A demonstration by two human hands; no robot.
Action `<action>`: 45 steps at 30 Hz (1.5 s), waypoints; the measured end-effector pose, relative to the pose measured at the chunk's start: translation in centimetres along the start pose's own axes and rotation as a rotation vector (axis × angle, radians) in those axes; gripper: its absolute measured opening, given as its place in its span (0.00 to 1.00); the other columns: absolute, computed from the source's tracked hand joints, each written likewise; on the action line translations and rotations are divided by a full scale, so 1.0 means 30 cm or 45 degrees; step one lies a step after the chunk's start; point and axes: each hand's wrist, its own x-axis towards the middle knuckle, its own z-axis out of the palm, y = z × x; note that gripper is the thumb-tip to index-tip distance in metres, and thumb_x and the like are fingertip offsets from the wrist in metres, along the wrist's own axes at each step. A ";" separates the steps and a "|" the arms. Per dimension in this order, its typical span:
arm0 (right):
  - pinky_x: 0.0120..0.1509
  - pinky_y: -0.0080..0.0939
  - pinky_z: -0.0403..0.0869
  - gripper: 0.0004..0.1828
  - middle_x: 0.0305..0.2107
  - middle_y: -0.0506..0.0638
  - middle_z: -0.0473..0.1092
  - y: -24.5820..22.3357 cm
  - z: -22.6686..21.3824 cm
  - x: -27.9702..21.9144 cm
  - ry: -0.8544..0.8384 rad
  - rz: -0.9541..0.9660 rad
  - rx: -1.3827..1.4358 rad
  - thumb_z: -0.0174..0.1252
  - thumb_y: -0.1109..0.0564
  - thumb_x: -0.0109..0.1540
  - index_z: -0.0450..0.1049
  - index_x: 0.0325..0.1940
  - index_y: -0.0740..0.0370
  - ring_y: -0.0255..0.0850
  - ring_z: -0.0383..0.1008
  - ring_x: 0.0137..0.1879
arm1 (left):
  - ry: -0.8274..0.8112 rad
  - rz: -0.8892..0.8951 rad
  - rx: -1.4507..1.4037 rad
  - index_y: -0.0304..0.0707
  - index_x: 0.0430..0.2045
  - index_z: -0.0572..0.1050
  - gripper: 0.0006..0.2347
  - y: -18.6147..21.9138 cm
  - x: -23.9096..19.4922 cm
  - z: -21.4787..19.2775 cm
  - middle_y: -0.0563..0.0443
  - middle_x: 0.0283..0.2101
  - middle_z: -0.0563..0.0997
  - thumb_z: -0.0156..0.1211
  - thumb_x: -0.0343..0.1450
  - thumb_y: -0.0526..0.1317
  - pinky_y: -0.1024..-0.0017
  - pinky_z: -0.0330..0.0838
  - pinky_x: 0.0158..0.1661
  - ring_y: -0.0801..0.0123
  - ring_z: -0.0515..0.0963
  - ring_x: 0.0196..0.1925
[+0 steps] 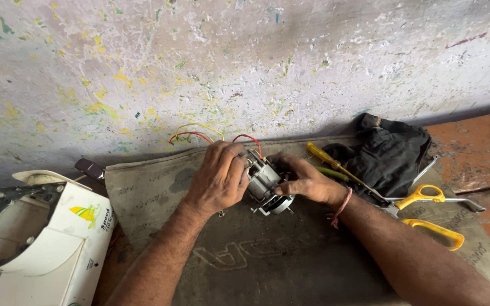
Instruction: The person repairs an electric motor by stripping wires with pliers and connecting them to the motor terminals using a screwdriver.
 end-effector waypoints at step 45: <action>0.63 0.46 0.74 0.44 0.52 0.59 0.74 0.014 0.027 -0.011 0.052 -0.160 -0.360 0.72 0.50 0.51 0.64 0.67 0.66 0.45 0.74 0.59 | -0.390 0.173 0.108 0.27 0.34 0.67 0.08 -0.012 0.060 -0.059 0.34 0.40 0.75 0.58 0.67 0.31 0.54 0.76 0.43 0.47 0.78 0.42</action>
